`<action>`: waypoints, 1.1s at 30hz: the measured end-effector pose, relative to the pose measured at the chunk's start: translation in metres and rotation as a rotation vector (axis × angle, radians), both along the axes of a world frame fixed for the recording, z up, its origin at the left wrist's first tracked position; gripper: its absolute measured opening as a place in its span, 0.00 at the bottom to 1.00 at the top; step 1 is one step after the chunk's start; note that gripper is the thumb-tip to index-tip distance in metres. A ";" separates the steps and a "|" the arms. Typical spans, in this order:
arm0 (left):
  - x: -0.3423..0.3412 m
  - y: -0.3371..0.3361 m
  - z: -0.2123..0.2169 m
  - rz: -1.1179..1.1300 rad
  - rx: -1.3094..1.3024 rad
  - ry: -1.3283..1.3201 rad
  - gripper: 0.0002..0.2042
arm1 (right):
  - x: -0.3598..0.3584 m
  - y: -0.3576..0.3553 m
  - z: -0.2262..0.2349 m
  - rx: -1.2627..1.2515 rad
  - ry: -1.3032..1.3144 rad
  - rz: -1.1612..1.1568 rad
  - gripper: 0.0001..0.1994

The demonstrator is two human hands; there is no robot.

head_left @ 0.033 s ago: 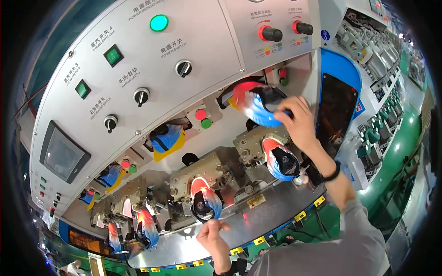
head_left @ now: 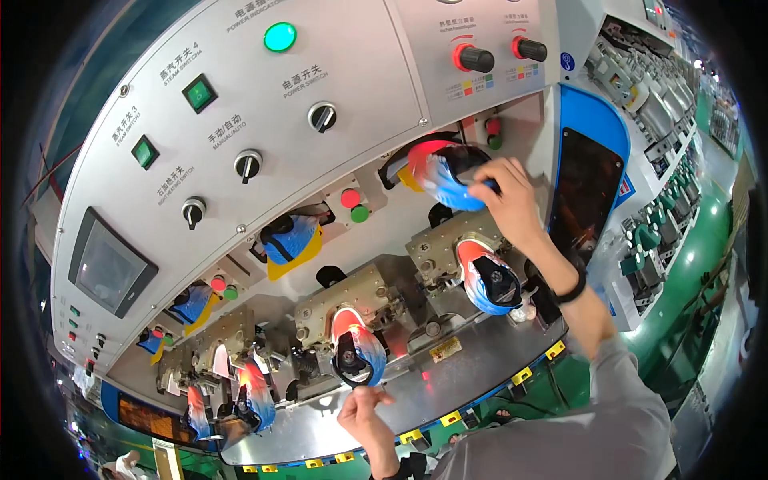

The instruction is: Loading shoe uppers onto lasts and placing them into a lasting machine for heat shaping.

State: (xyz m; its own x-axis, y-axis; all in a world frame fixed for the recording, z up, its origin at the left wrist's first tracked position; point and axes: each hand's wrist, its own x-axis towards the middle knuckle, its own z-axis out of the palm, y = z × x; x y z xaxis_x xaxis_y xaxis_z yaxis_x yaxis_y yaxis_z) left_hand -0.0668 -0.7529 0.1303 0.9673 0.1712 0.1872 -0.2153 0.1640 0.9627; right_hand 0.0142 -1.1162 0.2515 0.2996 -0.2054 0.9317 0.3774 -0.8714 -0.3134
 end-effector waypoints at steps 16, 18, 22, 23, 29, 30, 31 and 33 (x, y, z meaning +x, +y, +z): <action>0.039 0.061 -0.086 0.236 -0.026 0.494 0.36 | 0.137 -0.056 -0.029 0.350 -0.050 0.154 0.14; 0.047 0.055 -0.085 0.148 -0.075 0.551 0.37 | 0.133 -0.091 -0.048 0.501 -0.259 0.296 0.16; 0.051 0.050 -0.086 0.110 -0.107 0.563 0.37 | 0.128 -0.131 -0.071 0.936 0.283 0.186 0.18; 0.053 0.046 -0.086 0.109 -0.105 0.563 0.37 | 0.131 -0.139 -0.075 0.956 0.307 0.211 0.17; 0.062 0.053 -0.110 -0.167 -0.109 0.325 0.31 | 0.155 -0.178 -0.081 1.060 0.275 0.269 0.16; 0.063 0.044 -0.099 -0.069 -0.330 0.434 0.28 | 0.155 -0.175 -0.081 1.067 0.287 0.262 0.16; 0.063 0.044 -0.094 -0.058 -0.317 0.461 0.26 | 0.157 -0.171 -0.079 1.091 0.312 0.311 0.18; 0.061 0.054 -0.090 -0.046 -0.308 0.482 0.22 | 0.150 -0.151 -0.071 1.109 0.354 0.383 0.19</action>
State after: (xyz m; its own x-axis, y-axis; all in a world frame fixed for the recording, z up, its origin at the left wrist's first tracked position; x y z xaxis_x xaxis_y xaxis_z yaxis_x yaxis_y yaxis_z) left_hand -0.0060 -0.6989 0.0399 0.9389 0.1034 -0.3283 0.2499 0.4510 0.8568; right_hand 0.1641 -1.2667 0.1807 0.7160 -0.6789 0.1629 0.2941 0.0817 -0.9523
